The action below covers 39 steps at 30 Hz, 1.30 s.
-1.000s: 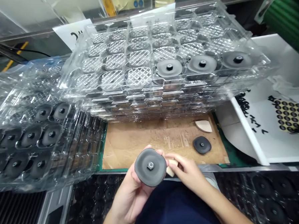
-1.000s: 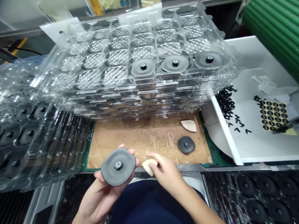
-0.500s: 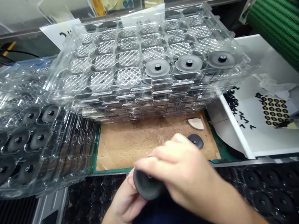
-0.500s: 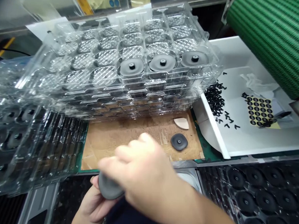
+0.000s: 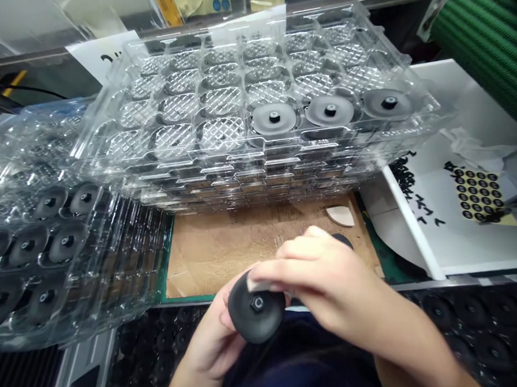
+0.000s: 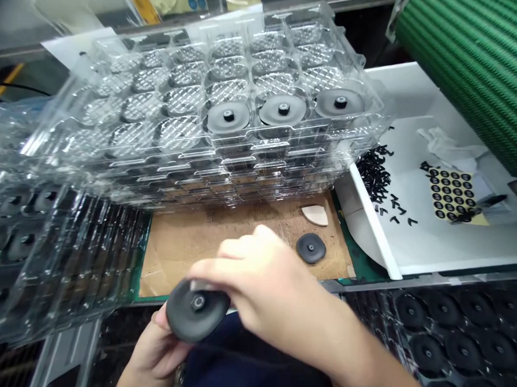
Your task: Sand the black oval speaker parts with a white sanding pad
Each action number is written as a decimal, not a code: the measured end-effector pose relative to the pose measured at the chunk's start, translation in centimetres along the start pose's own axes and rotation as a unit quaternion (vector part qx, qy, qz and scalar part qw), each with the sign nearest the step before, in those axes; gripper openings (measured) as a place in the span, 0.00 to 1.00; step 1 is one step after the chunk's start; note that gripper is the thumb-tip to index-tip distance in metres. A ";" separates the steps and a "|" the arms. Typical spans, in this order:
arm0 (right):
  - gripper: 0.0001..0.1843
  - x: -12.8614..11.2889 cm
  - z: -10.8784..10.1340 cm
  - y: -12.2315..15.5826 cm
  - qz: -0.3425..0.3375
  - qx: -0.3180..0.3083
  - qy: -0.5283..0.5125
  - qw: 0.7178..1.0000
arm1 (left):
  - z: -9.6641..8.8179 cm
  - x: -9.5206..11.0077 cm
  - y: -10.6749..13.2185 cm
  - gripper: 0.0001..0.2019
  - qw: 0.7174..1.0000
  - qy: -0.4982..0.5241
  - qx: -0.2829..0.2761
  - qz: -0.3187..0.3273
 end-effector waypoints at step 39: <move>0.12 9.0 7.2 4.3 0.260 0.130 -0.090 0.952 | -0.6 2.0 -0.3 0.28 0.990 0.070 0.015 0.123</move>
Point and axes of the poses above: each hand's wrist, its own y-axis away from the middle knuckle, its own z-axis out of the palm, x = y × z, the point moved 5 cm from there along -y, towards the middle knuckle
